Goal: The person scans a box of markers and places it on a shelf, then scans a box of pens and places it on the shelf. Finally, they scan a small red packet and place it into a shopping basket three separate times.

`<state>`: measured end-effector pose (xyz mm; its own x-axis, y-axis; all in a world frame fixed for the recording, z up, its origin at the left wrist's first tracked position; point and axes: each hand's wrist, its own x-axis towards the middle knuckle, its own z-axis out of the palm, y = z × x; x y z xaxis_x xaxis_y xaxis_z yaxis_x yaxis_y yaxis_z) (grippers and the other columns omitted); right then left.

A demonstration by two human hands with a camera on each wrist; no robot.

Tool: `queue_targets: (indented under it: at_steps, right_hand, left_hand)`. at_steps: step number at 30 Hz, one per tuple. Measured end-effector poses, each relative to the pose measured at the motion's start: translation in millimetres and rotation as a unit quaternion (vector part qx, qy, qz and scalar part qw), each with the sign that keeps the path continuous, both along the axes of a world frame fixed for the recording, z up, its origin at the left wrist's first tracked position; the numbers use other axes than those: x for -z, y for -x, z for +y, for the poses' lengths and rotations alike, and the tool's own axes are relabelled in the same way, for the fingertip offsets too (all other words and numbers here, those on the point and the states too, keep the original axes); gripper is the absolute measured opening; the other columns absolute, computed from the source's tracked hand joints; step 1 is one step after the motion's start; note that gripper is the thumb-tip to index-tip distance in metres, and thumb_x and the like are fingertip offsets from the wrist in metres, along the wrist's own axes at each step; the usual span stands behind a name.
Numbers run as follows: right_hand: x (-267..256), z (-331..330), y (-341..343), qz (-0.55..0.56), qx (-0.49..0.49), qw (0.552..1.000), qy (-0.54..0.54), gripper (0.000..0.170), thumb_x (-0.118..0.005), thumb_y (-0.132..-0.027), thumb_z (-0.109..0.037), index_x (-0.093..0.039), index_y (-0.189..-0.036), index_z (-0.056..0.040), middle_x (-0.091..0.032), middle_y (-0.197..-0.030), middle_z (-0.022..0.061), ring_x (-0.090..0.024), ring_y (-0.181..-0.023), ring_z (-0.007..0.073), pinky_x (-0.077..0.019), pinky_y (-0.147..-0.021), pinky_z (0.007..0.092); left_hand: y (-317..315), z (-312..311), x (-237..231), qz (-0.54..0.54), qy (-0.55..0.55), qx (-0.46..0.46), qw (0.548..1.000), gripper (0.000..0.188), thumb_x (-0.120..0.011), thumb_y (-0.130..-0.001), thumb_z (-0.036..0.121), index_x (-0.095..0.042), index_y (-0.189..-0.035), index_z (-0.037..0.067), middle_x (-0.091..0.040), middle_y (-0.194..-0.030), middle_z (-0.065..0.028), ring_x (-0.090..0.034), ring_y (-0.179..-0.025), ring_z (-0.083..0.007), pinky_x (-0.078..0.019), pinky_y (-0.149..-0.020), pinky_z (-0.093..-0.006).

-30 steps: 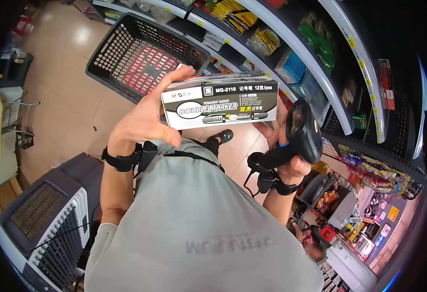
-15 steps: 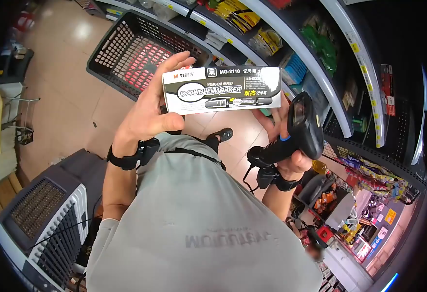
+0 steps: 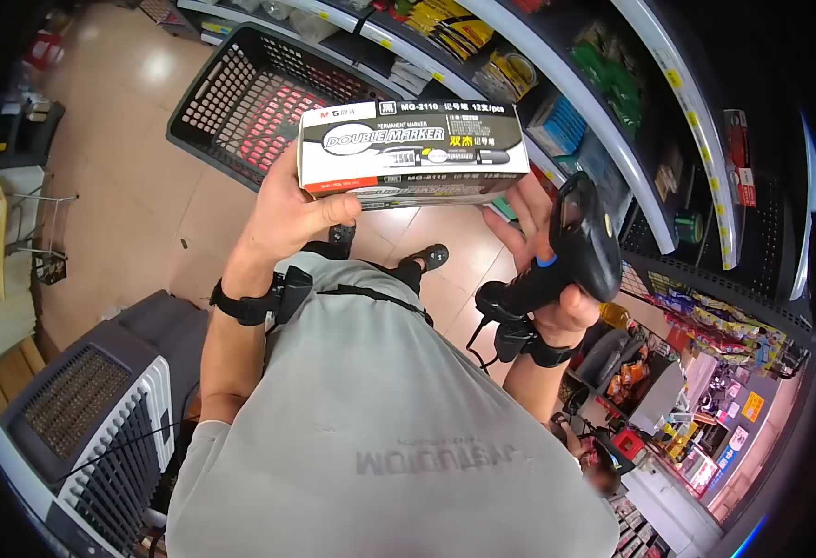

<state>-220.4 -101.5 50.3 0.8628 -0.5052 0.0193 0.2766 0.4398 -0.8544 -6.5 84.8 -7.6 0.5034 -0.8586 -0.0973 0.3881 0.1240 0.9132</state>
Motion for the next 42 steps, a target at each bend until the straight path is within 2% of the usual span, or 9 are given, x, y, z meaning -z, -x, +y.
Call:
queue_targets:
  at_steps: [3, 12, 15, 16, 17, 20, 31, 33, 42]
  right_hand:
    - [-8, 3, 1, 0.04, 0.012, 0.999, 0.034, 0.102, -0.08, -0.062, -0.042, -0.032, -0.145, -0.0084, -0.024, -0.148, 0.0329, -0.02, -0.14, 0.0478, -0.0264, -0.109, 0.0587]
    - [-21, 13, 10, 0.103, 0.005, 0.97, 0.221, 0.107, -0.082, -0.067, -0.046, -0.026, -0.145, 0.0012, -0.028, -0.147, 0.032, -0.032, -0.136, 0.0449, -0.0408, -0.101, 0.053]
    - [-15, 12, 19, 0.125, -0.02, 0.957, 0.261, 0.096, -0.083, -0.071, -0.032, -0.03, -0.144, -0.0004, -0.033, -0.147, 0.0232, -0.041, -0.132, 0.0348, -0.0449, -0.1, 0.043]
    - [-17, 21, 20, 0.144, 0.01, 0.967, 0.209, 0.088, -0.081, -0.063, -0.006, -0.039, -0.139, 0.0008, -0.036, -0.148, 0.0205, -0.046, -0.128, 0.0227, -0.0396, -0.102, 0.0361]
    - [-15, 26, 16, 0.156, 0.039, 0.96, 0.228, 0.079, -0.08, -0.062, -0.003, -0.045, -0.133, 0.0012, -0.049, -0.137, 0.0174, -0.054, -0.117, 0.0207, -0.044, -0.097, 0.0345]
    - [-12, 32, 26, 0.286, 0.047, 0.894, 0.342, 0.063, -0.079, -0.062, -0.004, -0.054, -0.119, 0.0027, -0.064, -0.105, 0.0111, -0.063, -0.092, 0.0214, -0.0496, -0.083, 0.0339]
    - [-13, 39, 25, 0.284, 0.072, 0.855, 0.429, 0.054, -0.082, -0.063, -0.004, -0.056, -0.11, -0.0004, -0.066, -0.096, 0.0073, -0.063, -0.084, 0.0159, -0.05, -0.078, 0.031]
    - [-10, 39, 27, 0.283, 0.085, 0.848, 0.439, 0.061, -0.081, -0.061, -0.009, -0.056, -0.116, 0.0028, -0.065, -0.103, 0.0133, -0.064, -0.089, 0.0244, -0.0504, -0.08, 0.0338]
    - [-11, 36, 30, 0.328, 0.081, 0.84, 0.424, 0.058, -0.08, -0.062, -0.009, -0.057, -0.114, 0.0017, -0.065, -0.102, 0.0133, -0.064, -0.088, 0.0267, -0.0505, -0.08, 0.035]
  left_hand:
    - [8, -4, 0, -0.005, 0.018, -0.048, 0.999, 0.068, -0.082, -0.075, 0.029, -0.047, -0.124, -0.002, -0.064, -0.103, -0.0087, -0.062, -0.077, -0.0111, -0.0524, -0.056, -0.0239]
    - [13, -1, 2, 0.056, -0.011, -0.078, 0.995, 0.058, -0.065, -0.086, 0.047, -0.054, -0.117, -0.001, -0.066, -0.097, -0.0097, -0.065, -0.073, -0.0141, -0.0526, -0.052, -0.0251]
    - [14, 1, 2, 0.067, -0.02, -0.107, 0.992, 0.058, -0.065, -0.087, 0.047, -0.054, -0.118, 0.0, -0.067, -0.1, -0.0096, -0.066, -0.078, -0.0135, -0.0533, -0.055, -0.0265]
    - [14, 1, 4, 0.071, -0.01, -0.109, 0.991, 0.057, -0.064, -0.087, 0.046, -0.054, -0.119, 0.0, -0.067, -0.101, -0.0097, -0.066, -0.079, -0.0139, -0.0536, -0.057, -0.0272]
    - [14, 1, 5, 0.075, -0.001, -0.112, 0.991, 0.057, -0.064, -0.087, 0.046, -0.054, -0.119, 0.0, -0.067, -0.101, -0.0098, -0.066, -0.081, -0.0144, -0.0539, -0.06, -0.028]
    - [17, 1, 3, 0.078, 0.001, -0.128, 0.989, 0.057, -0.065, -0.087, 0.046, -0.054, -0.12, 0.0, -0.066, -0.102, -0.0098, -0.066, -0.082, -0.0149, -0.0542, -0.063, -0.029]
    - [21, 3, 4, 0.068, 0.007, -0.121, 0.99, 0.058, -0.065, -0.088, 0.045, -0.052, -0.123, 0.0, -0.065, -0.107, -0.0108, -0.066, -0.087, -0.0161, -0.055, -0.067, -0.03]
    - [22, 2, 5, 0.07, 0.007, -0.119, 0.99, 0.057, -0.065, -0.088, 0.044, -0.051, -0.123, 0.0, -0.065, -0.108, -0.0107, -0.066, -0.088, -0.0162, -0.055, -0.068, -0.0301]
    - [23, -1, 7, 0.084, 0.011, -0.105, 0.991, 0.057, -0.066, -0.088, 0.042, -0.051, -0.125, 0.0, -0.063, -0.112, -0.0099, -0.065, -0.092, -0.0157, -0.0548, -0.071, -0.0294]
